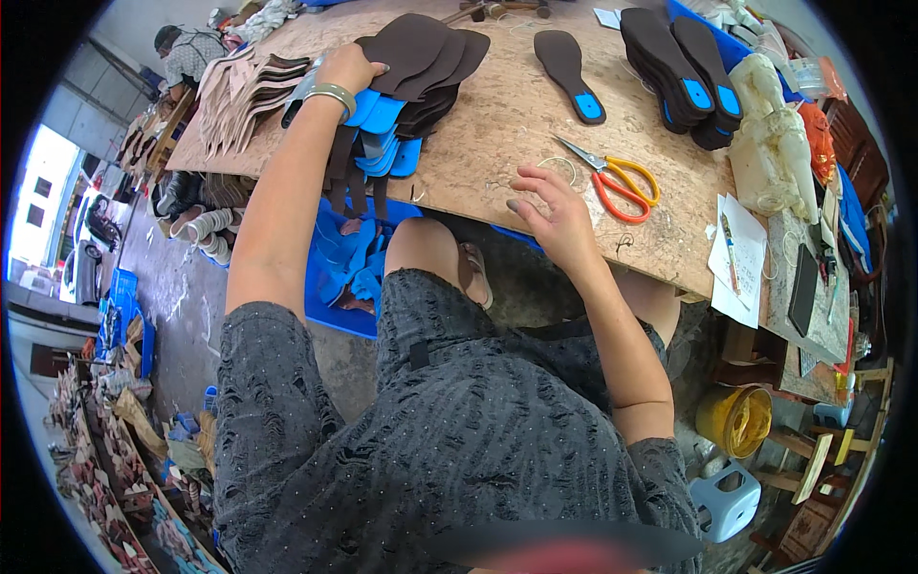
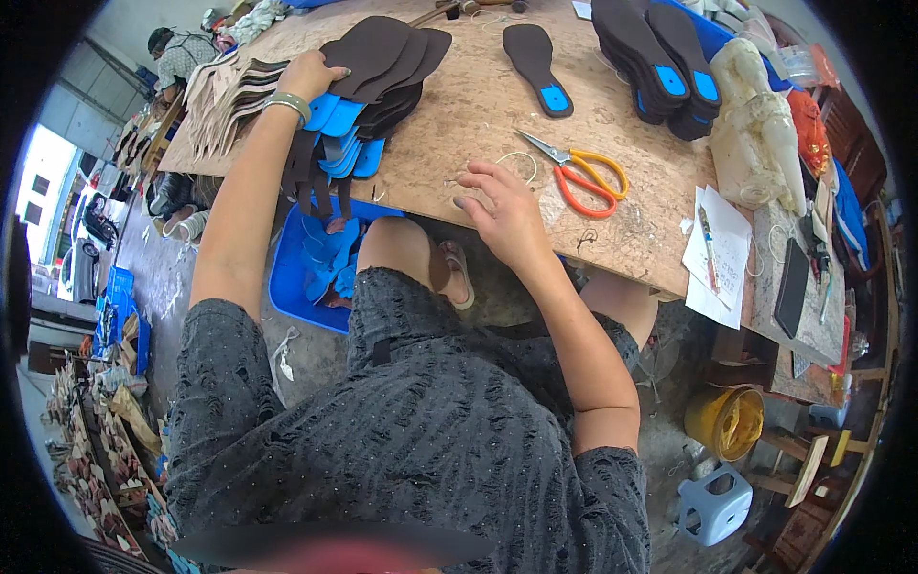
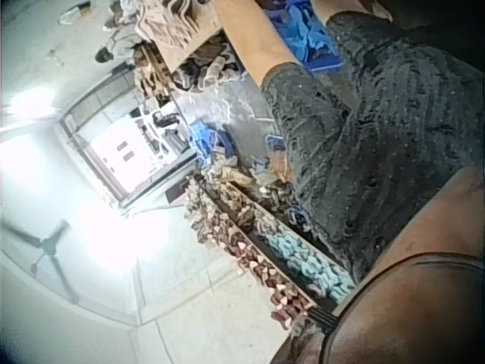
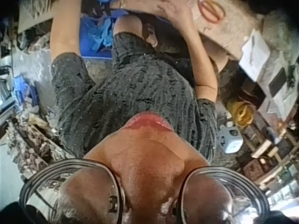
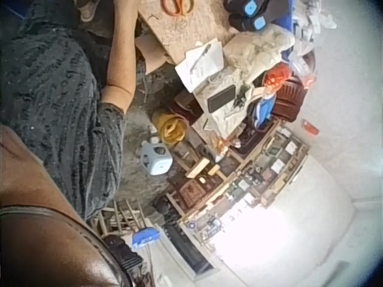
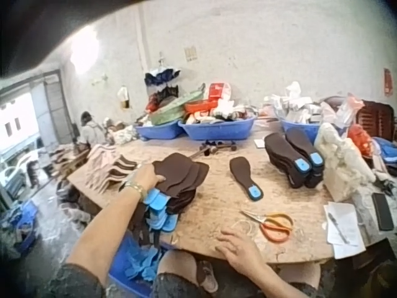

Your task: The person is trimming and assembling shoe insoles and outsoles using scissors.

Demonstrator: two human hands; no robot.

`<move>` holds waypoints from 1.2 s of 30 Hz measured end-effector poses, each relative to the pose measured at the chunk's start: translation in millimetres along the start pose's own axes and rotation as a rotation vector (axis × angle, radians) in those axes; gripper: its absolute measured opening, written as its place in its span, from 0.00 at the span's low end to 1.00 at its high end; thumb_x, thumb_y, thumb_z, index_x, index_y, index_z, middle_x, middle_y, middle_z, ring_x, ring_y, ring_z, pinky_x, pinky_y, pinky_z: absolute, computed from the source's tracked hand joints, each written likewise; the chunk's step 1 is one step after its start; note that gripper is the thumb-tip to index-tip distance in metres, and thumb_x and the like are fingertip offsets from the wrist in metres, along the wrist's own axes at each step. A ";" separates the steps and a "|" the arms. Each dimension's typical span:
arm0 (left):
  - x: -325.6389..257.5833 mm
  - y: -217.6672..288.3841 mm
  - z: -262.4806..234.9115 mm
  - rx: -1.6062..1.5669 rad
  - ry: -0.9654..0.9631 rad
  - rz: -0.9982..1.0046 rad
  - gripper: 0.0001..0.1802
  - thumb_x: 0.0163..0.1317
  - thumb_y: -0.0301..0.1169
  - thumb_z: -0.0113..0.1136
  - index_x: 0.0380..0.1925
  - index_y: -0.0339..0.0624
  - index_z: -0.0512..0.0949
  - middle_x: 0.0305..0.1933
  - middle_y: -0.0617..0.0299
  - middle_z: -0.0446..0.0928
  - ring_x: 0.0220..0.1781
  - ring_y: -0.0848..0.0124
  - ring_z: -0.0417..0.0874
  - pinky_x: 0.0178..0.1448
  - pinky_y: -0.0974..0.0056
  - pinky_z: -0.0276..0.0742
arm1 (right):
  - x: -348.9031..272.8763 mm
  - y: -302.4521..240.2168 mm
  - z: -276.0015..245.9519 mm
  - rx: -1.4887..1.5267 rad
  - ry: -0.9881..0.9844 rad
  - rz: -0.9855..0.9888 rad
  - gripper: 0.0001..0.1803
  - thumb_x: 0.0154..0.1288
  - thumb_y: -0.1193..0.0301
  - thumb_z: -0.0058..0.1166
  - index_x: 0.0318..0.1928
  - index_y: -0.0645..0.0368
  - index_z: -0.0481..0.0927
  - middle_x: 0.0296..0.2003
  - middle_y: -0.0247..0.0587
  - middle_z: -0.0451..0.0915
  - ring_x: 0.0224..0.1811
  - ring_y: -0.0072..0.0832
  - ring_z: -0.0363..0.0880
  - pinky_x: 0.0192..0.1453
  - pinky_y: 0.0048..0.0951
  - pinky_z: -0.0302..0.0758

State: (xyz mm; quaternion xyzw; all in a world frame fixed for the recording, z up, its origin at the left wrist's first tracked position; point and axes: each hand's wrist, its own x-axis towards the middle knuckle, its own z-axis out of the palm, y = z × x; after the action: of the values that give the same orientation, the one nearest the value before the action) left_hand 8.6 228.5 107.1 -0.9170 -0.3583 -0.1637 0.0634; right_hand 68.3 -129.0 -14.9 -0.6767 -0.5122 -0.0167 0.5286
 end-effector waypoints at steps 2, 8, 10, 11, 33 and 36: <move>6.9 -8.6 -0.7 -0.050 -0.086 -0.072 0.26 0.51 0.46 0.67 0.39 0.33 0.81 0.46 0.41 0.79 0.49 0.48 0.80 0.55 0.53 0.74 | -3.3 -0.6 -1.4 0.014 0.002 0.007 0.12 0.57 0.71 0.60 0.42 0.60 0.81 0.49 0.45 0.77 0.53 0.42 0.76 0.56 0.37 0.73; 23.6 -51.3 13.4 -0.384 -0.141 -0.132 0.21 0.52 0.45 0.64 0.33 0.35 0.83 0.41 0.47 0.82 0.44 0.56 0.82 0.52 0.59 0.74 | -1.0 -9.5 4.6 0.056 -0.054 0.023 0.12 0.58 0.71 0.60 0.42 0.60 0.81 0.49 0.44 0.78 0.52 0.42 0.77 0.55 0.35 0.74; 17.6 -34.7 11.5 -0.457 -0.006 -0.032 0.18 0.53 0.43 0.65 0.30 0.36 0.80 0.34 0.53 0.80 0.37 0.63 0.80 0.45 0.61 0.73 | 1.1 -5.6 4.2 0.061 -0.045 0.005 0.12 0.58 0.71 0.59 0.42 0.60 0.81 0.47 0.43 0.79 0.51 0.39 0.77 0.53 0.33 0.75; 11.6 -28.6 8.1 -0.522 0.142 0.059 0.16 0.54 0.40 0.65 0.28 0.37 0.77 0.27 0.60 0.79 0.30 0.70 0.77 0.39 0.64 0.72 | 1.6 -6.8 4.5 0.061 -0.046 0.006 0.12 0.58 0.71 0.59 0.42 0.60 0.81 0.47 0.43 0.79 0.51 0.39 0.77 0.53 0.33 0.75; -250.4 137.0 -3.9 -1.493 -0.156 0.437 0.40 0.64 0.38 0.59 0.67 0.31 0.51 0.67 0.48 0.59 0.68 0.63 0.64 0.69 0.61 0.61 | 23.7 -97.1 -33.6 -0.200 0.165 0.137 0.18 0.65 0.66 0.52 0.50 0.65 0.74 0.40 0.55 0.79 0.45 0.47 0.79 0.43 0.40 0.76; -241.5 137.3 -12.1 -1.996 -0.280 -0.133 0.25 0.67 0.31 0.54 0.61 0.32 0.63 0.54 0.58 0.73 0.55 0.70 0.74 0.61 0.64 0.70 | 10.3 -112.2 -14.4 -0.334 -0.028 0.045 0.17 0.61 0.68 0.55 0.48 0.64 0.76 0.41 0.52 0.79 0.45 0.46 0.79 0.46 0.39 0.76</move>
State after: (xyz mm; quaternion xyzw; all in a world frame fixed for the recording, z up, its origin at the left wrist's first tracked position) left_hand -68.0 -29.0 35.1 -0.5401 -0.1122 -0.2827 -0.7847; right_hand 0.9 -141.9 75.6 -0.7668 -0.4942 -0.0804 0.4017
